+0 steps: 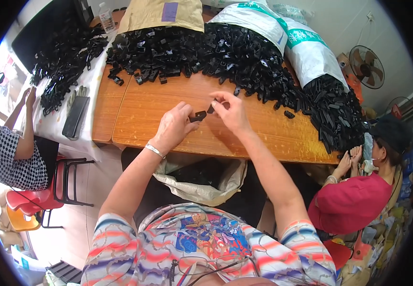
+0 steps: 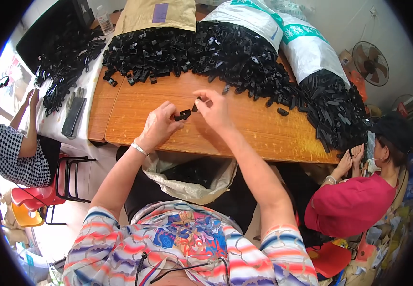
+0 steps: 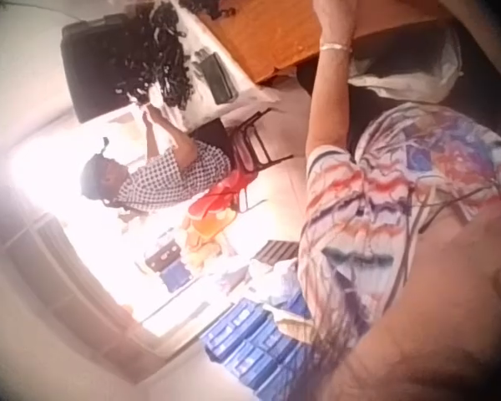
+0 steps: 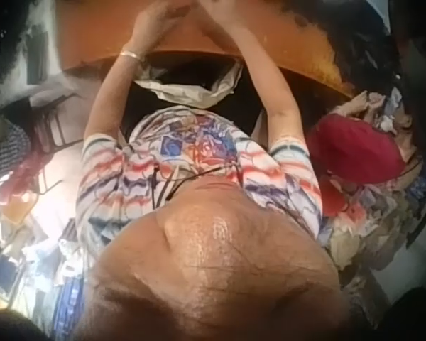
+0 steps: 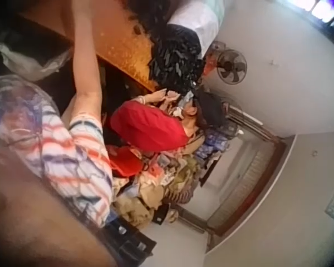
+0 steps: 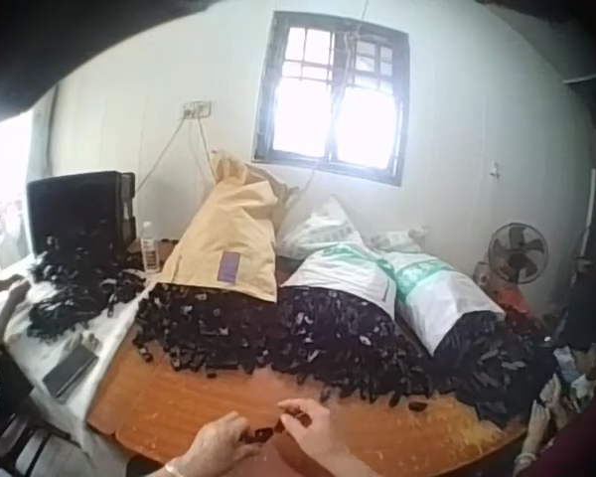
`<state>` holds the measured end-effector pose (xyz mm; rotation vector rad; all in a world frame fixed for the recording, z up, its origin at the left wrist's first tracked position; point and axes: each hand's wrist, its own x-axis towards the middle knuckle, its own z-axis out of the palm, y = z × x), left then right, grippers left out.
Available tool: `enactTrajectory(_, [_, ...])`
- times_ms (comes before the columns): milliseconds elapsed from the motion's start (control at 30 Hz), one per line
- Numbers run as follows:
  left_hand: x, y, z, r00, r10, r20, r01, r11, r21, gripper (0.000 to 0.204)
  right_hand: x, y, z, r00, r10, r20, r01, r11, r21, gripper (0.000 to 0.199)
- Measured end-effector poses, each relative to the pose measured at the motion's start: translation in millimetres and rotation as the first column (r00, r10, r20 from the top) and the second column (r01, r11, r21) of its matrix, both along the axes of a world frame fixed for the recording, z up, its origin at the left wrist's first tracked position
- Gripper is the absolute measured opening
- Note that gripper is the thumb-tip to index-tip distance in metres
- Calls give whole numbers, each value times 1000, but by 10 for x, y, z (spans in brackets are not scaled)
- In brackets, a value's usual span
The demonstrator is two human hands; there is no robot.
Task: Inspecting and sorting small black plastic components on a workbench.
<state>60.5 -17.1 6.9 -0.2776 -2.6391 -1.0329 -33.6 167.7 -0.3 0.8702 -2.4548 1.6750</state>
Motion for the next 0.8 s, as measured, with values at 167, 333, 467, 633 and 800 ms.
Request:
enactTrajectory(167, [83,-7,-14,995,22,-95,-17,998,59,27,385,-21,122,989,-9,151,54,954,-296,10])
enactTrajectory(333, [119,40,36,997,-15,-72,25,990,140,25,569,-22,136,997,20,-70,-36,971,-235,16])
enactTrajectory(467, [128,104,-51,998,-57,-23,59,798,599,22,711,-21,159,995,-22,96,41,980,-194,18])
enactTrajectory(633, [190,212,-203,987,-152,-50,78,186,979,30,868,-56,165,993,67,98,-39,965,-260,27])
enactTrajectory(800, [336,189,-269,917,-398,1,-56,-126,990,34,1055,-59,249,937,144,317,-25,937,-349,27])
